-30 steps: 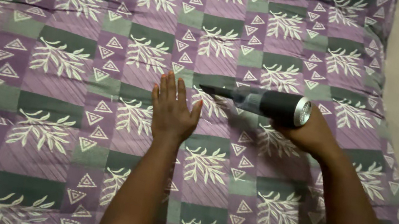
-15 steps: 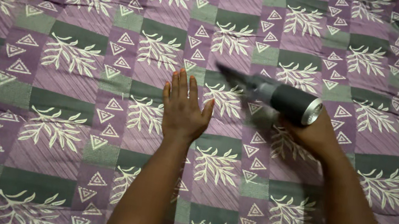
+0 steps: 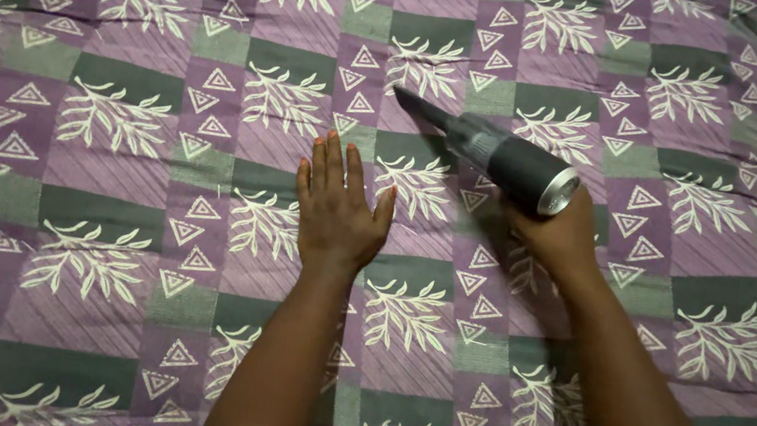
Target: The person uses a handheld hair dryer to smooth out a patterned bedsheet laid on a bed. They move the dryer back and forth over the fabric while using their other hand to hold the sheet flat.
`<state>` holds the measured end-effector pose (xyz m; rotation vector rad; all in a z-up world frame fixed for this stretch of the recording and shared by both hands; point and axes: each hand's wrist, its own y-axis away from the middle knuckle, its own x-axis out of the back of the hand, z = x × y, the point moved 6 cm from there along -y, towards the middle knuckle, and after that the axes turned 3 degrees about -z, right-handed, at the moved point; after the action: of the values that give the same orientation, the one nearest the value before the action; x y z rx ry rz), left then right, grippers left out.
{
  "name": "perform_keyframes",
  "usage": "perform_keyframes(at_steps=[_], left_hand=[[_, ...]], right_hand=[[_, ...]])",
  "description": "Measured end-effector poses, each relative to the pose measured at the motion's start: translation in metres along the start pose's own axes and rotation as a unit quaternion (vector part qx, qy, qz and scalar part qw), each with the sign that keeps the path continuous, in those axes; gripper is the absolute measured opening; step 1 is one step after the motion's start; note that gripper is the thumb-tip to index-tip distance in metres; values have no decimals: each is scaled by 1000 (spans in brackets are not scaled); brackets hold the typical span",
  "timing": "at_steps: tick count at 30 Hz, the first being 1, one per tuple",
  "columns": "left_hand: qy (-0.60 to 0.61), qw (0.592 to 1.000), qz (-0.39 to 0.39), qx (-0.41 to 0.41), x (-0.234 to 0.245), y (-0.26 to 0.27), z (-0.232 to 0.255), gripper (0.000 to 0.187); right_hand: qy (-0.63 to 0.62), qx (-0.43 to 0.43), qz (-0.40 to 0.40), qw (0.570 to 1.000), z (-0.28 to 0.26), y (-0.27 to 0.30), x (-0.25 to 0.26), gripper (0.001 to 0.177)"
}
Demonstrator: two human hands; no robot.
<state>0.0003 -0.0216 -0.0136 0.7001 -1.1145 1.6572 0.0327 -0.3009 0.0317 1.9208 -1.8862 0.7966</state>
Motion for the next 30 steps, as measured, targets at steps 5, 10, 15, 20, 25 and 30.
perform_keyframes(at_steps=[5, 10, 15, 20, 25, 30], left_hand=[[-11, 1000, -4, 3, -1, 0, -1, 79], [-4, 1000, 7, -1, 2, 1, 0, 79], [-8, 1000, -6, 5, 2, 0, 1, 80], [-6, 1000, -17, 10, -2, -2, -2, 79], [-10, 999, -28, 17, -1, -1, -2, 79], [1, 1000, -16, 9, 5, 0, -1, 78]], right_hand=[[-144, -68, -80, 984, 15, 2, -6, 49], [-130, -168, -148, 966, 24, 5, 26, 41], [-67, -54, -17, 996, 9, -5, 22, 47], [-18, 39, 33, 999, 8, -6, -5, 54], [-74, -94, -70, 990, 18, -2, -11, 58], [-99, -136, -146, 975, 2, 0, 25, 58]])
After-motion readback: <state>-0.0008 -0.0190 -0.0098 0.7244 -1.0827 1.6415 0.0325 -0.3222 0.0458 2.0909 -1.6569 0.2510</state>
